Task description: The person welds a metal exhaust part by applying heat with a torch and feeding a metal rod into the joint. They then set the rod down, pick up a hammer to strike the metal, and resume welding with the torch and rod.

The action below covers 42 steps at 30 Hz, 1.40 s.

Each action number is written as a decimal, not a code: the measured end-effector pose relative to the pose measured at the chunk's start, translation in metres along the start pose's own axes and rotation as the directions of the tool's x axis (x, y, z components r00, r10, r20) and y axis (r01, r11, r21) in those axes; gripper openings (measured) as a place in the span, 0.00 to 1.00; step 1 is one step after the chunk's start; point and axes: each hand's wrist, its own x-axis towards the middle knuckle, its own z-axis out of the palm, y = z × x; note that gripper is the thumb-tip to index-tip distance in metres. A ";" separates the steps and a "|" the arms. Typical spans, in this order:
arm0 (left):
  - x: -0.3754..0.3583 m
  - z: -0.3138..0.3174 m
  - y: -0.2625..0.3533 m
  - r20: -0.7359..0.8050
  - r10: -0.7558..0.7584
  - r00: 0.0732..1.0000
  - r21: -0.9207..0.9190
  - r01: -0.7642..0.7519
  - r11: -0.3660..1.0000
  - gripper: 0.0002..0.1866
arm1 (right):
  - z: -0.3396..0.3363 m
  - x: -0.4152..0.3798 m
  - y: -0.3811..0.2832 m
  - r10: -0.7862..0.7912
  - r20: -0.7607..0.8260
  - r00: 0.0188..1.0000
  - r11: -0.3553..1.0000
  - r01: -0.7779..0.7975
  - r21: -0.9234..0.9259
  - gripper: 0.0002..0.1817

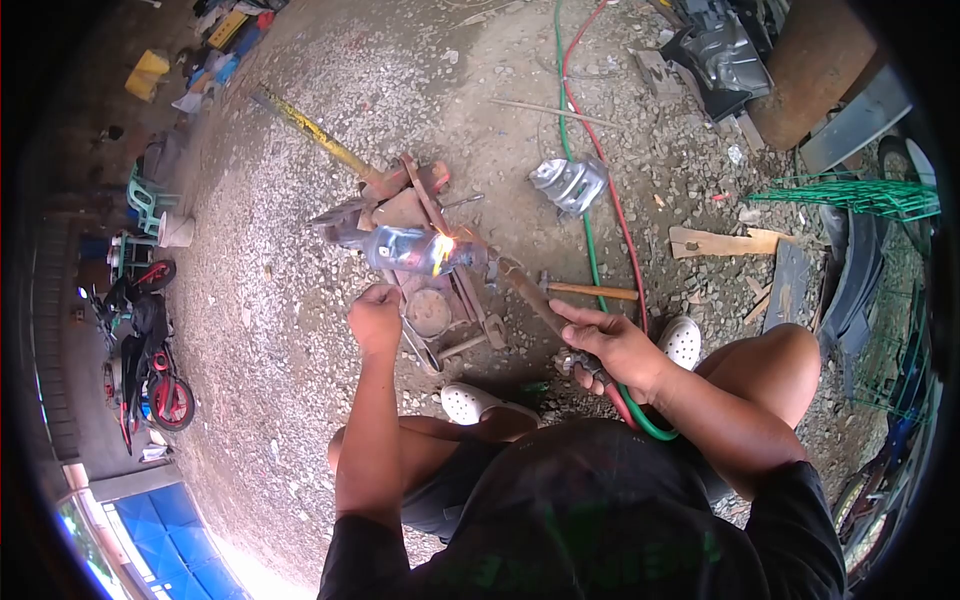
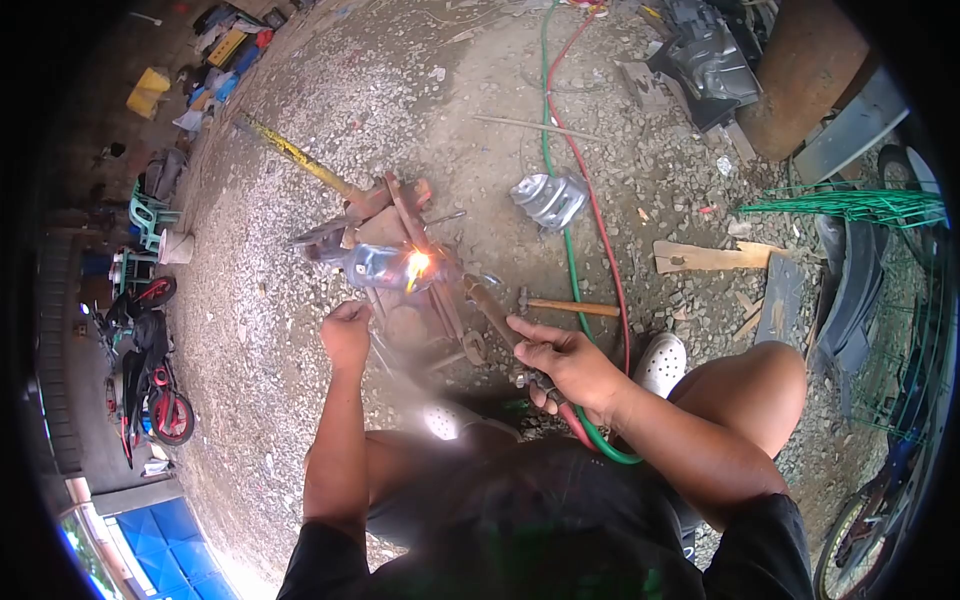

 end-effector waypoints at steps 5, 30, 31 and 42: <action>-0.001 0.000 0.004 0.009 -0.002 1.000 -0.004 0.002 1.000 0.10 | 0.000 0.000 0.000 0.003 -0.004 1.000 1.000 -0.003 -0.006 0.34; -0.107 0.092 -0.032 0.049 -0.091 0.995 -0.234 0.100 0.967 0.10 | 0.008 -0.012 -0.011 -0.040 -0.086 0.995 0.999 0.039 -0.014 0.30; -0.112 0.100 -0.034 0.114 -0.115 0.987 -0.553 0.159 0.818 0.10 | 0.008 -0.011 -0.011 -0.026 -0.080 0.996 1.000 0.025 -0.013 0.30; -0.138 0.155 -0.048 0.174 -0.246 0.953 -0.725 0.293 0.623 0.14 | 0.012 -0.002 0.000 -0.001 -0.059 0.998 1.000 0.002 0.012 0.31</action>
